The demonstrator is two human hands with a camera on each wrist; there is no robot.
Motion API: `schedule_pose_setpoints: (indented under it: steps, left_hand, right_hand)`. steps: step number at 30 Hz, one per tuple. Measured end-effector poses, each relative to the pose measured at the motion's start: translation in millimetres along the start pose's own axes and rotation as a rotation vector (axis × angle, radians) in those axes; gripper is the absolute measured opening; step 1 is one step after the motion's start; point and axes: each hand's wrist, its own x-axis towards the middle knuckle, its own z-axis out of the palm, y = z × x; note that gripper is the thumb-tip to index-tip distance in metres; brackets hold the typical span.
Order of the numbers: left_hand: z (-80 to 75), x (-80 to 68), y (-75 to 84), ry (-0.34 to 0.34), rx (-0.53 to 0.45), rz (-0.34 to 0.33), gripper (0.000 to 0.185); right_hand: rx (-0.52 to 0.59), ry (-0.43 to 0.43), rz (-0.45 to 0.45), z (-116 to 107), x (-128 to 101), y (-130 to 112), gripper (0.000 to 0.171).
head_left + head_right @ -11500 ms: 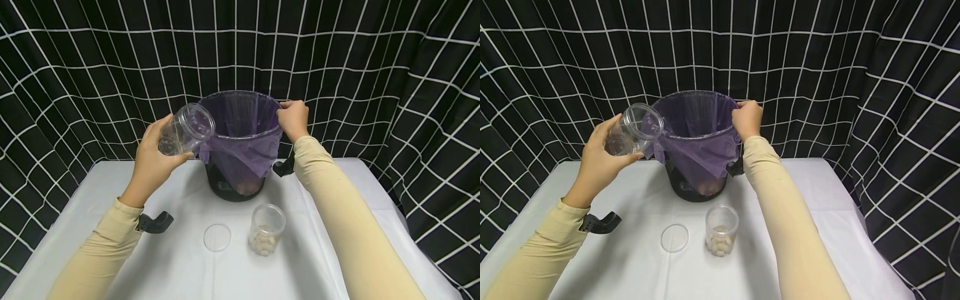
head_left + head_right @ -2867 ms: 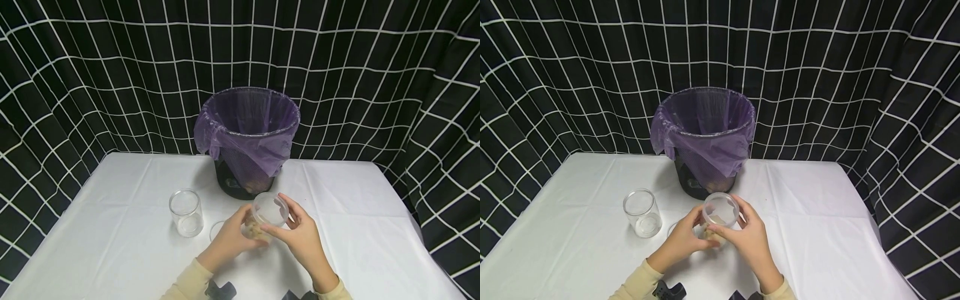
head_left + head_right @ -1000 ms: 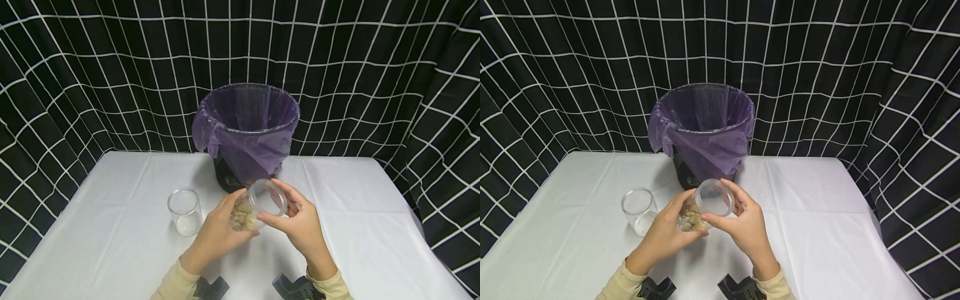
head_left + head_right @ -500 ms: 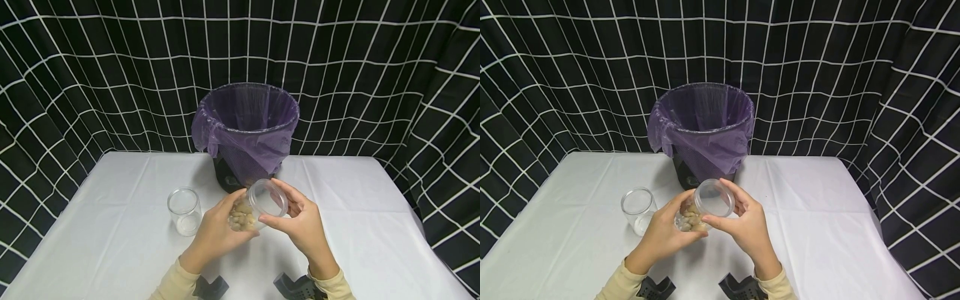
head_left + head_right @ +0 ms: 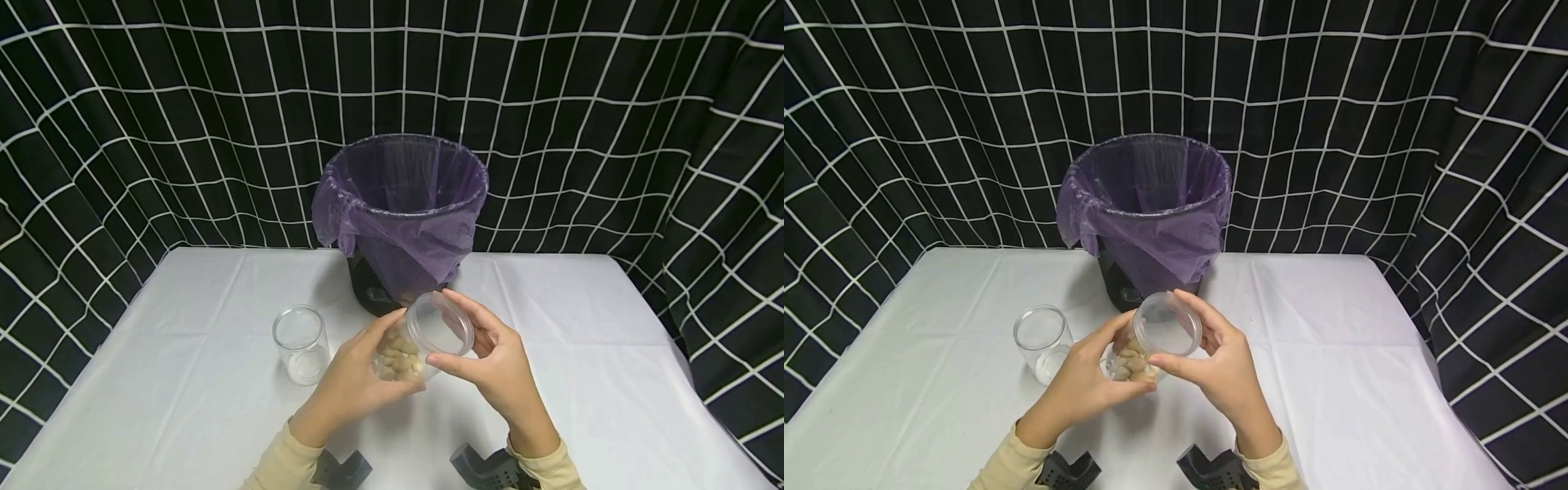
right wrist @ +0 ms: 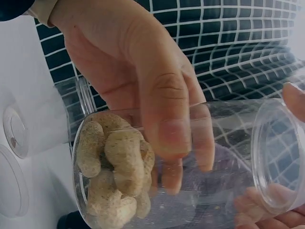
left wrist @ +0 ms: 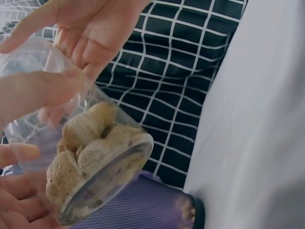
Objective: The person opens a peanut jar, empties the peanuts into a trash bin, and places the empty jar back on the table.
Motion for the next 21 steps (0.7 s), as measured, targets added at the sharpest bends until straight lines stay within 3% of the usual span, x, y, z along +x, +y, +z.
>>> schedule_pose_setpoints:
  steps: [4,9,16,21]
  left_hand:
    - [0.0,0.5,-0.2,0.015,0.066,-0.042,0.09]
    - [0.5,1.6,-2.6,0.103,0.194,0.028,0.091]
    - [1.3,1.3,-2.9,0.128,0.233,0.078,0.092]
    - [-0.3,1.4,-0.9,0.123,0.229,0.079,0.093]
  right_hand:
    - [0.013,-0.047,0.014,-1.1,0.9,0.5,0.083]
    - [-0.049,0.006,0.042,1.0,-0.8,-3.3,0.084]
    - [-0.078,0.086,0.096,6.2,-1.5,-7.5,0.078]
    - [-0.102,0.094,0.079,6.2,-1.4,-6.1,0.077]
